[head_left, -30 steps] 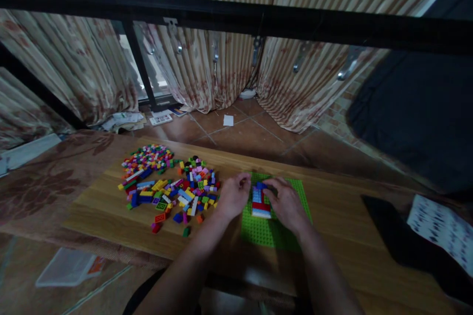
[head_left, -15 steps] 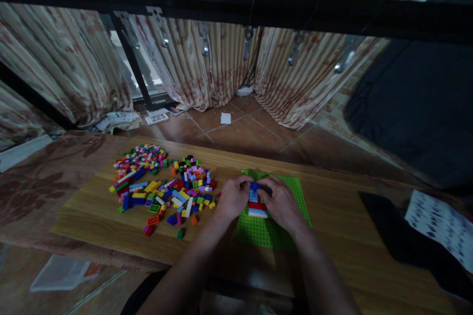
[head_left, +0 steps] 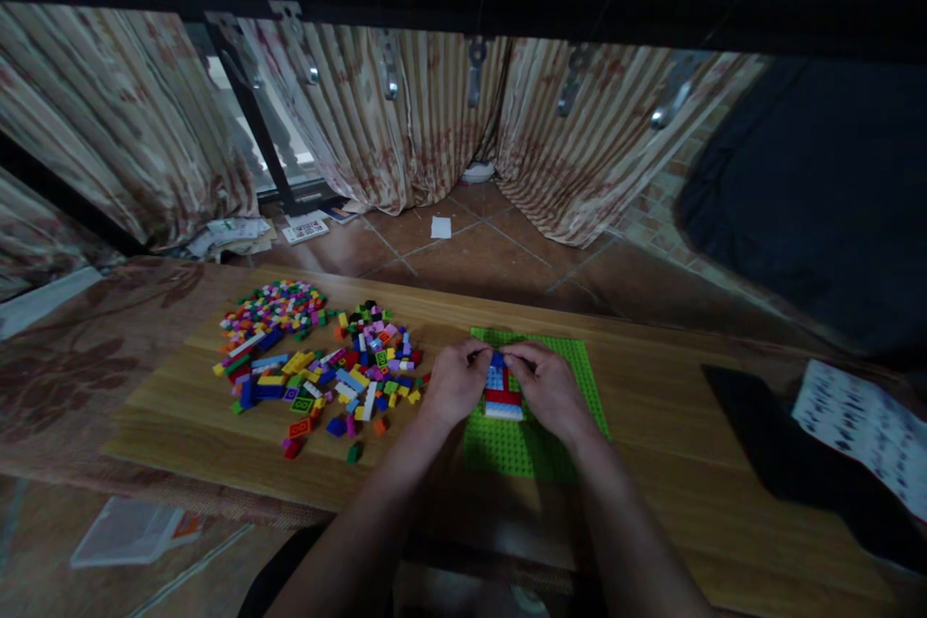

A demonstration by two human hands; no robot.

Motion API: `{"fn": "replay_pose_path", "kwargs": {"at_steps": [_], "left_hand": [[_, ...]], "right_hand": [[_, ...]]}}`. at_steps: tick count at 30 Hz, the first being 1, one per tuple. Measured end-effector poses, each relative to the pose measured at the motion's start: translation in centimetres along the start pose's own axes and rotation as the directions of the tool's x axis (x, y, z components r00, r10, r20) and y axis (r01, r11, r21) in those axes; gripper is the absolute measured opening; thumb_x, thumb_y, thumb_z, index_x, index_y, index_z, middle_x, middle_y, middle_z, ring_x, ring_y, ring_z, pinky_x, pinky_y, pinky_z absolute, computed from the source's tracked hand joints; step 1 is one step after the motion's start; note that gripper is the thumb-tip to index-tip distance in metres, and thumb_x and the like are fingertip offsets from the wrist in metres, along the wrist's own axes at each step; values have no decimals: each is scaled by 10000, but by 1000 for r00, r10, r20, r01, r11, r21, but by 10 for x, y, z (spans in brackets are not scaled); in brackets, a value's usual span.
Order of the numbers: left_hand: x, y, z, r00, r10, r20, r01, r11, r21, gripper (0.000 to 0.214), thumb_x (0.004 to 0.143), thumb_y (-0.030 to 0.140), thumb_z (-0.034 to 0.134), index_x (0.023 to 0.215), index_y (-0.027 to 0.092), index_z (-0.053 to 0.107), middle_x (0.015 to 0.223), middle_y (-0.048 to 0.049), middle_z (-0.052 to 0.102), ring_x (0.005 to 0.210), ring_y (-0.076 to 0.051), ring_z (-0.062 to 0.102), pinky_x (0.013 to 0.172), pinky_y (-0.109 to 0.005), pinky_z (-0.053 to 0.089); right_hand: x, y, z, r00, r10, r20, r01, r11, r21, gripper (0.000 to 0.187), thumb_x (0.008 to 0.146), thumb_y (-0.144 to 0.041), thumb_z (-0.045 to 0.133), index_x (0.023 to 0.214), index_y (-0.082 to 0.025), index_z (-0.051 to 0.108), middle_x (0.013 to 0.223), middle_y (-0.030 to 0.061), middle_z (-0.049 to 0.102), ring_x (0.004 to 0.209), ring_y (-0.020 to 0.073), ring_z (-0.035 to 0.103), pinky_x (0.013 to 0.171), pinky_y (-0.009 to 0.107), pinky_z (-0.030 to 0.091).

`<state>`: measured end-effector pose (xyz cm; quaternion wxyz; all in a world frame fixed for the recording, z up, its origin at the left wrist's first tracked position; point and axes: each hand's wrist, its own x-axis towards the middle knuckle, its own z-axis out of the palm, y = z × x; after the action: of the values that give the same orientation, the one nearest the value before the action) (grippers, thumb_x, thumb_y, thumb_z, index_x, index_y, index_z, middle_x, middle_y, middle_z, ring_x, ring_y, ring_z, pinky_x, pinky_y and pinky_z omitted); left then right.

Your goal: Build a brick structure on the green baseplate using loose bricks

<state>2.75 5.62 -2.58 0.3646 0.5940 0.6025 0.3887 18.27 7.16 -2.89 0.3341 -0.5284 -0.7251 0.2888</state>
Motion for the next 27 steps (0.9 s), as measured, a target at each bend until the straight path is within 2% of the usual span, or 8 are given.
{"fn": "replay_pose_path", "kwargs": {"at_steps": [7,20,27], "left_hand": [[0,3,1,1000,-12,-10,13,1000,29,255,874,237,518,872,178,765,705,-19,709,645,-149,616,612,-232,433],[0,7,2,1000,-9,-6,10,992,124,255,871,201,508,864,177,761,693,-27,701,626,-144,603,604,-227,426],[-2,6,3,1000,-3,13,2,994,109,260,895,211,486,868,179,742,713,-23,696,652,-144,610,626,-228,431]], "right_hand": [[3,2,2,998,58,7,-58,998,-6,232,861,-261,533,907,-228,758,969,61,750,896,211,684,868,369,505],[4,6,3,998,58,1,-57,996,-74,253,851,-277,530,907,-204,766,930,87,730,872,227,668,850,386,500],[2,13,1,999,50,8,-50,999,-5,262,849,-361,553,938,-234,764,980,66,734,928,219,666,892,383,490]]}}
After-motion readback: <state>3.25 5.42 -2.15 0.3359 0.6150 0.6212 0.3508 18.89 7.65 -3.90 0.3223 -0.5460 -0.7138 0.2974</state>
